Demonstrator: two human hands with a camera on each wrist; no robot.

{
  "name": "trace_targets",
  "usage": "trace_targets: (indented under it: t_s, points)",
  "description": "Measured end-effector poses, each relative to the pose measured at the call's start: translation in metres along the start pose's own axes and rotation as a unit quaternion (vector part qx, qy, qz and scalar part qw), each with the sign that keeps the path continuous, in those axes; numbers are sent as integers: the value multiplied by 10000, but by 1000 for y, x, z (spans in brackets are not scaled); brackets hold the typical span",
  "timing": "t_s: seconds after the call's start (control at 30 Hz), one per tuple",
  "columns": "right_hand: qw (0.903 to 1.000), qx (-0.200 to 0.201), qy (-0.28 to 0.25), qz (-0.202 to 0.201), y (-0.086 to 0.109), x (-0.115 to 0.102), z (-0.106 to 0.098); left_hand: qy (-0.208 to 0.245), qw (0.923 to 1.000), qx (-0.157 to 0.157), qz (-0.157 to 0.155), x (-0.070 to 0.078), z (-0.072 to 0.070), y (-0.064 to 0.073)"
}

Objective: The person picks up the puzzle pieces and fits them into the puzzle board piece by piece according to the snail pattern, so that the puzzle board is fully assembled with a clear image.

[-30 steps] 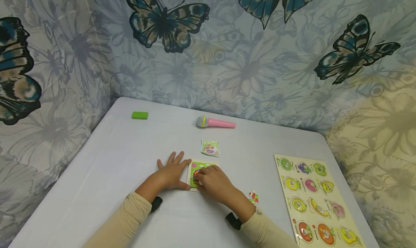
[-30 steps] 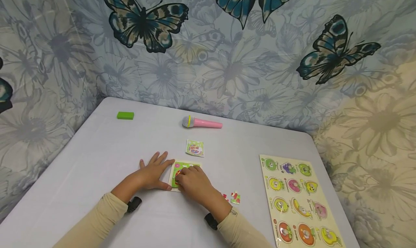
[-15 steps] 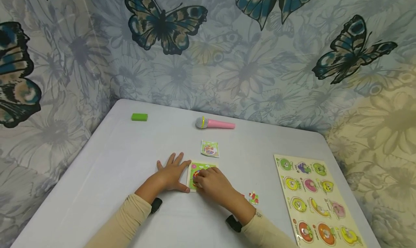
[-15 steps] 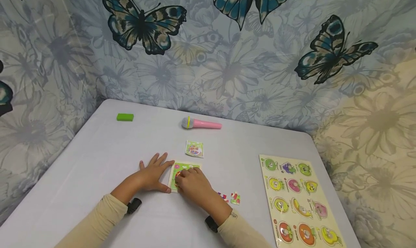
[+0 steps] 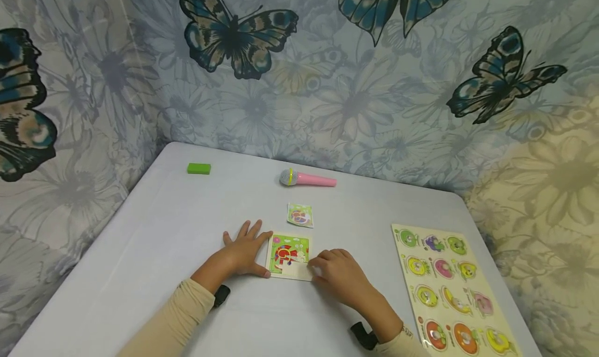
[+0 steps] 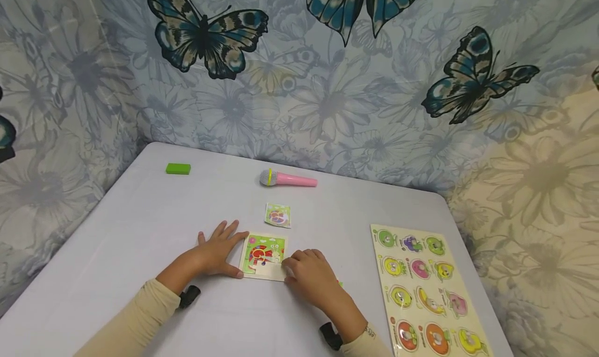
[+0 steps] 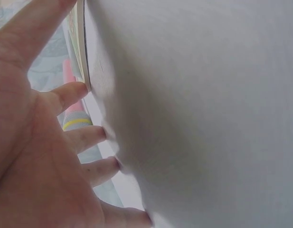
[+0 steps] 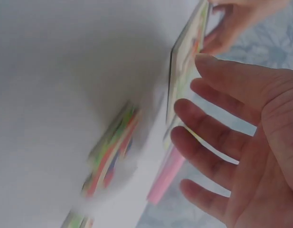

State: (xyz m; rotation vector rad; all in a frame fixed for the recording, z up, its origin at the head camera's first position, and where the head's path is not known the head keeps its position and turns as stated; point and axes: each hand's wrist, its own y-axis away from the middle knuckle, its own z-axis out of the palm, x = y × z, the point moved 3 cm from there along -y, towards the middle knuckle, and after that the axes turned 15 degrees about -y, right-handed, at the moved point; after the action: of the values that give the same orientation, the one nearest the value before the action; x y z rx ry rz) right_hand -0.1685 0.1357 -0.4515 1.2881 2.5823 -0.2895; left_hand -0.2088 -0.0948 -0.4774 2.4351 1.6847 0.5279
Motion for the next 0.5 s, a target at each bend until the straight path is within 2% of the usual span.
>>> trace_targets:
  t_s: [0.2, 0.37, 0.5]
  points:
    - [9987, 216, -169, 424, 21, 19, -11, -34, 10000, -12, 39, 1, -4, 2]
    - [9966, 162, -109, 799, 33, 29, -13, -18, 10000, -3, 22, 0, -4, 2]
    - [9957, 114, -146, 908, 45, 33, -12, -10, 10000, 21, 68, 1, -1, 1]
